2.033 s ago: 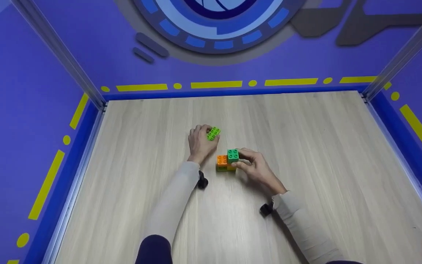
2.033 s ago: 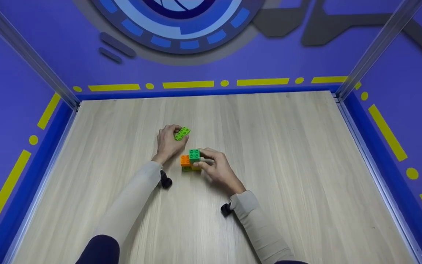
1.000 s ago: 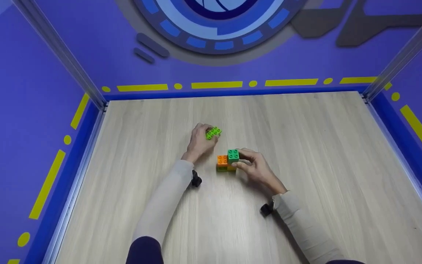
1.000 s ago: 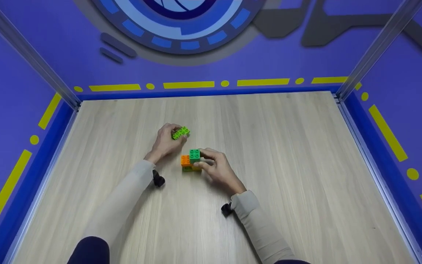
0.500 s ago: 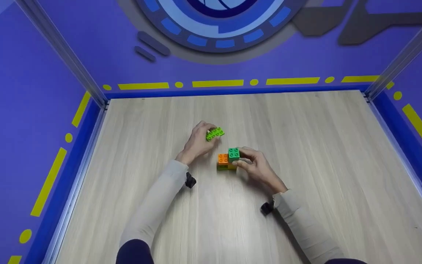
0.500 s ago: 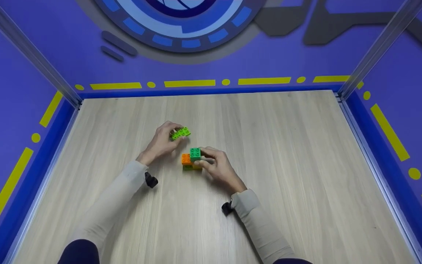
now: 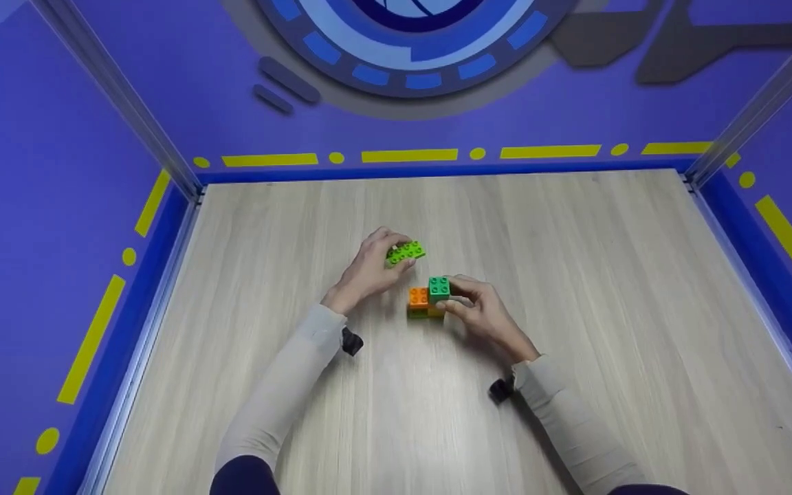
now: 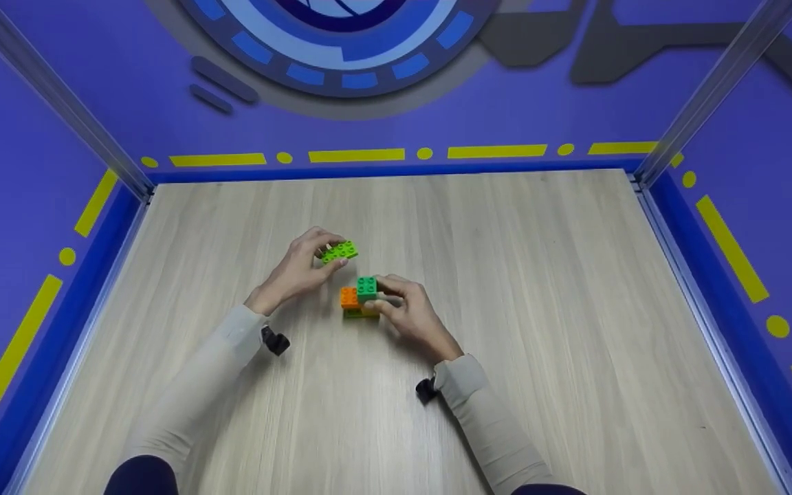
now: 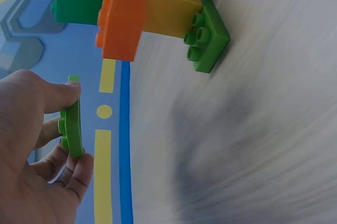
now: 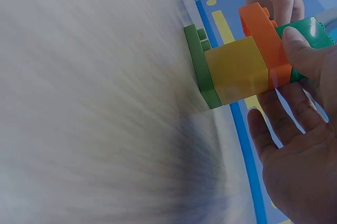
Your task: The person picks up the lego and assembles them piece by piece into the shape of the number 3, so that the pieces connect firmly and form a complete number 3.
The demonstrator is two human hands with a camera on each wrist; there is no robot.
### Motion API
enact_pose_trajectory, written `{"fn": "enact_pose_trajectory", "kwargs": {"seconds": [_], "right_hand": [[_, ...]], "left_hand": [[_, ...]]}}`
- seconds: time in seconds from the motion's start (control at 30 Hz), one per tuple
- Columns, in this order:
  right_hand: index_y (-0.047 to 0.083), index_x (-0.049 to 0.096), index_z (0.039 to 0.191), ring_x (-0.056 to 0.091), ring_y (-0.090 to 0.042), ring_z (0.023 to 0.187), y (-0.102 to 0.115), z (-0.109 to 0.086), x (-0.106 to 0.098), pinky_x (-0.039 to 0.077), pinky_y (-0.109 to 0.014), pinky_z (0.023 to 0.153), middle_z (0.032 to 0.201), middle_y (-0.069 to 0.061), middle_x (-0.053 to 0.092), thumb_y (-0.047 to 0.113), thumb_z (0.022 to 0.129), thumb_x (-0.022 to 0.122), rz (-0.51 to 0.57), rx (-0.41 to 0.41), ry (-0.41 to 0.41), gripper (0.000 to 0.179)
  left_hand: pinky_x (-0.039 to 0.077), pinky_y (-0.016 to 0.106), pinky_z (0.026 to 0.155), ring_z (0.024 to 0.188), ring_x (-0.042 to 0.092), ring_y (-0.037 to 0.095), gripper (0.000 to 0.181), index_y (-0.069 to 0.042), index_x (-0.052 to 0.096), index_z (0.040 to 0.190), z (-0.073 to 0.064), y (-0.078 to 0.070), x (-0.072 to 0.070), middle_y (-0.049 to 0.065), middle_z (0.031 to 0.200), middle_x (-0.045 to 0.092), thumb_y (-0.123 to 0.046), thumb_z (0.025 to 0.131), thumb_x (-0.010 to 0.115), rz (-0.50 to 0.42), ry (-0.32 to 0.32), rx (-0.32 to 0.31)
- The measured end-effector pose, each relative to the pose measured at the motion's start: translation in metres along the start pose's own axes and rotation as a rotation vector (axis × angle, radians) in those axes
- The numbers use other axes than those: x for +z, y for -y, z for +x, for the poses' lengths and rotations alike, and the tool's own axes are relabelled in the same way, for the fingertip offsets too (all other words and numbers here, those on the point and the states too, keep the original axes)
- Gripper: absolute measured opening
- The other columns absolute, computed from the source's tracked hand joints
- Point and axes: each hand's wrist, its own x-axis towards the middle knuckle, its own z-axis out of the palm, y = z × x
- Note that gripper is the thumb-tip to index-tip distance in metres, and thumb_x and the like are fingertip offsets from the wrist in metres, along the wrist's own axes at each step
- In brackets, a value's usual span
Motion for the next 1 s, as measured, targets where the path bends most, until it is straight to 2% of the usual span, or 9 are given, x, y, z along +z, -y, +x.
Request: {"fn": "enact_pose_trajectory", "kwargs": {"seconds": [0.17, 0.33, 0.43, 0.6, 0.67, 0.77, 1.0], "right_hand": [[0.006, 0.07, 0.141, 0.069, -0.025, 0.122, -0.002, 0.001, 0.0, 0.052, -0.048, 0.111, 0.133, -0.013, 0.071, 0.011, 0.097, 0.079, 0.058, -0.007, 0.007, 0.045], [0.003, 0.071, 0.138, 0.069, -0.016, 0.115, -0.004, 0.002, 0.0, 0.054, -0.031, 0.105, 0.13, -0.015, 0.072, 0.007, 0.095, 0.081, 0.118, 0.013, 0.012, 0.045], [0.002, 0.072, 0.136, 0.069, -0.015, 0.113, -0.006, 0.004, 0.0, 0.055, -0.026, 0.102, 0.129, -0.015, 0.071, 0.006, 0.093, 0.082, 0.146, 0.027, 0.012, 0.044], [0.002, 0.073, 0.135, 0.071, -0.016, 0.112, -0.008, 0.009, -0.001, 0.056, -0.027, 0.1, 0.128, -0.015, 0.072, 0.005, 0.093, 0.083, 0.176, 0.023, 0.031, 0.044], [0.001, 0.072, 0.135, 0.071, -0.016, 0.112, -0.008, 0.011, -0.002, 0.056, -0.027, 0.1, 0.127, -0.013, 0.072, 0.004, 0.092, 0.083, 0.187, 0.022, 0.044, 0.044], [-0.002, 0.071, 0.134, 0.072, -0.015, 0.111, -0.009, 0.013, -0.004, 0.058, -0.027, 0.098, 0.125, -0.009, 0.074, 0.002, 0.092, 0.083, 0.215, 0.01, 0.066, 0.044], [-0.008, 0.066, 0.134, 0.072, -0.015, 0.113, -0.01, 0.014, -0.006, 0.056, -0.029, 0.102, 0.123, -0.001, 0.073, -0.004, 0.091, 0.08, 0.307, -0.018, 0.159, 0.045]], "left_hand": [[0.051, 0.038, 0.1, 0.114, 0.056, 0.019, 0.038, -0.016, 0.068, 0.139, -0.005, -0.002, -0.009, 0.002, 0.129, 0.061, -0.031, 0.104, 0.072, -0.006, -0.008, 0.004], [0.051, 0.037, 0.097, 0.109, 0.058, 0.019, 0.038, -0.015, 0.069, 0.138, -0.012, -0.003, -0.016, 0.002, 0.126, 0.062, -0.029, 0.103, 0.074, -0.041, -0.035, 0.013], [0.053, 0.039, 0.097, 0.108, 0.059, 0.019, 0.038, -0.014, 0.069, 0.138, -0.015, -0.004, -0.021, 0.003, 0.124, 0.062, -0.027, 0.103, 0.074, -0.068, -0.052, 0.024], [0.055, 0.045, 0.099, 0.107, 0.06, 0.02, 0.038, -0.013, 0.069, 0.138, -0.019, -0.005, -0.029, 0.004, 0.124, 0.063, -0.027, 0.104, 0.073, -0.096, -0.059, 0.053], [0.055, 0.044, 0.098, 0.107, 0.06, 0.02, 0.038, -0.012, 0.069, 0.138, -0.021, -0.006, -0.031, 0.004, 0.124, 0.064, -0.027, 0.104, 0.073, -0.096, -0.058, 0.061], [0.055, 0.043, 0.098, 0.107, 0.06, 0.019, 0.037, -0.012, 0.069, 0.138, -0.024, -0.008, -0.032, 0.003, 0.124, 0.063, -0.027, 0.104, 0.073, -0.102, -0.055, 0.071], [0.055, 0.051, 0.099, 0.106, 0.059, 0.019, 0.036, -0.012, 0.068, 0.137, -0.031, -0.017, -0.031, 0.003, 0.124, 0.062, -0.026, 0.104, 0.073, -0.129, -0.021, 0.105]]}}
